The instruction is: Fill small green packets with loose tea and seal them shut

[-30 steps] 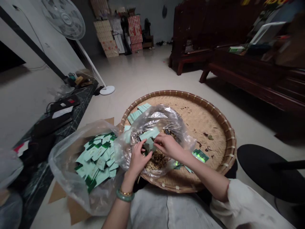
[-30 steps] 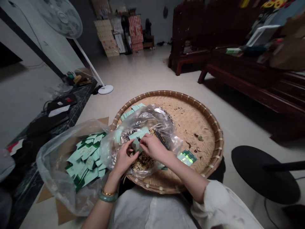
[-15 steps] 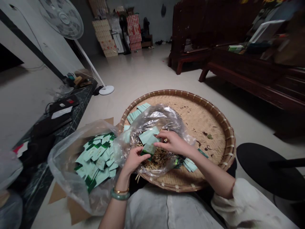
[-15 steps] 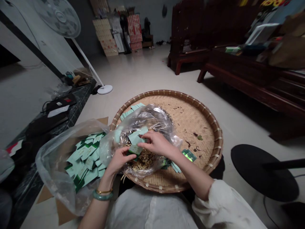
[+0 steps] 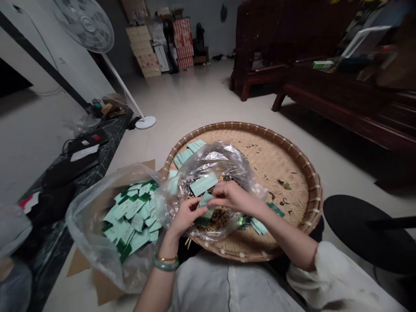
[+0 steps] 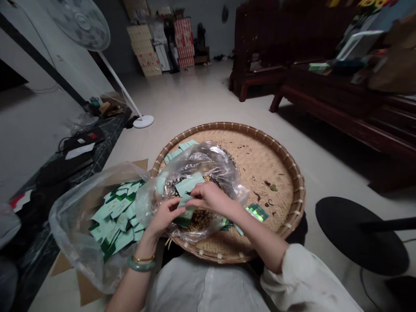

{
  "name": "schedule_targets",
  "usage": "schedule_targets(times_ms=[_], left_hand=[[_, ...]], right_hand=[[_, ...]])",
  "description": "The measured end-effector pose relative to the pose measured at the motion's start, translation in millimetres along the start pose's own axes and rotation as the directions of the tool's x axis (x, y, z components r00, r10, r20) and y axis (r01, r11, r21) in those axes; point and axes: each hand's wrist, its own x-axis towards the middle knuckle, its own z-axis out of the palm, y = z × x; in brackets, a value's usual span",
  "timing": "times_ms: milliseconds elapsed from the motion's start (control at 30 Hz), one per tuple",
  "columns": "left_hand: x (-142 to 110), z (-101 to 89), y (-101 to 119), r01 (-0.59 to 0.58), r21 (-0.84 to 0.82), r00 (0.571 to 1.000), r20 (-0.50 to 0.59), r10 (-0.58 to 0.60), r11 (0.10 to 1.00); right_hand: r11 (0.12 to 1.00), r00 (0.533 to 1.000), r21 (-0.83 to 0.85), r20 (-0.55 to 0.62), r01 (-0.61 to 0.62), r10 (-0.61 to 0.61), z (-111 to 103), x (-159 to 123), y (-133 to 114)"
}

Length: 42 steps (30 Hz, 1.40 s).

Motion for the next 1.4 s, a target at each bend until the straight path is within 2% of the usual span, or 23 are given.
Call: schedule_targets(times_ms=[100, 200, 267, 333, 400, 467, 500, 633, 733, 867, 1033, 1233, 1400], left_hand=[[2.4, 5.0, -1.9, 0.021, -0.059, 0.993, -0.113, -0.028, 0.998], [3.2, 7.9, -8.2, 0.037, -0.129, 0.977, -0.206, -0.063, 0.991], [1.5, 9.6, -10.4, 0.045, -0.169, 0.969, -0.231, -0.084, 0.985], [-1.6, 11.7, -9.9, 0.080, -0.220, 0.977, -0.175, -0.119, 0.972], [-5.2, 13.8, -8.0, 0.145, -0.236, 0.986, -0.050, -0.162, 0.961], [-8.0, 15.6, -6.8, 0.187, -0.193, 0.982, 0.040, -0.183, 0.963], [-8.8, 16.1, -6.9, 0.186, -0.156, 0.982, 0.048, -0.180, 0.970], [-8.2, 15.3, -10.0, 0.110, 0.008, 0.994, -0.022, -0.110, 0.994], [-6.3, 14.1, -10.3, 0.108, 0.070, 0.994, -0.038, -0.106, 0.992], [-3.3, 14.8, -9.4, 0.143, -0.069, 0.989, -0.014, -0.144, 0.987], [1.9, 18.0, -11.2, 0.115, -0.157, 0.982, -0.130, -0.136, 0.981], [4.9, 20.7, -6.7, 0.106, -0.146, 0.978, -0.161, -0.129, 0.984], [6.3, 25.1, -7.3, 0.102, -0.220, 0.967, -0.209, -0.149, 0.970]], right_hand=[[0.999, 1.000, -0.046, 0.021, -0.001, 0.002, 1.8, 0.4, -1.6], [0.994, 0.994, -0.012, 0.019, -0.110, 0.110, 3.6, -0.6, 1.5], [0.986, 0.986, 0.022, 0.004, -0.164, 0.164, 5.7, -1.2, 3.9], [0.980, 0.980, 0.056, -0.056, -0.190, 0.193, 8.1, -1.2, 5.2], [0.975, 0.970, 0.097, -0.120, -0.202, 0.212, 9.7, -0.7, 5.1], [0.972, 0.967, 0.126, -0.134, -0.201, 0.217, 9.7, -0.2, 4.4], [0.972, 0.971, 0.134, -0.115, -0.196, 0.211, 9.2, -0.1, 4.1], [0.969, 0.979, 0.154, -0.042, -0.192, 0.201, 7.1, -1.5, 5.2], [0.954, 0.969, 0.213, -0.081, -0.214, 0.235, 9.1, -2.2, 8.5], [0.931, 0.963, 0.306, -0.119, -0.197, 0.242, 16.1, -0.3, 12.6], [0.868, 0.937, 0.453, -0.165, -0.204, 0.307, 26.9, 2.9, 17.5], [0.847, 0.912, 0.465, -0.174, -0.255, 0.370, 36.2, 3.4, 24.5], [0.842, 0.926, 0.466, -0.112, -0.272, 0.362, 39.6, 1.4, 29.5]])
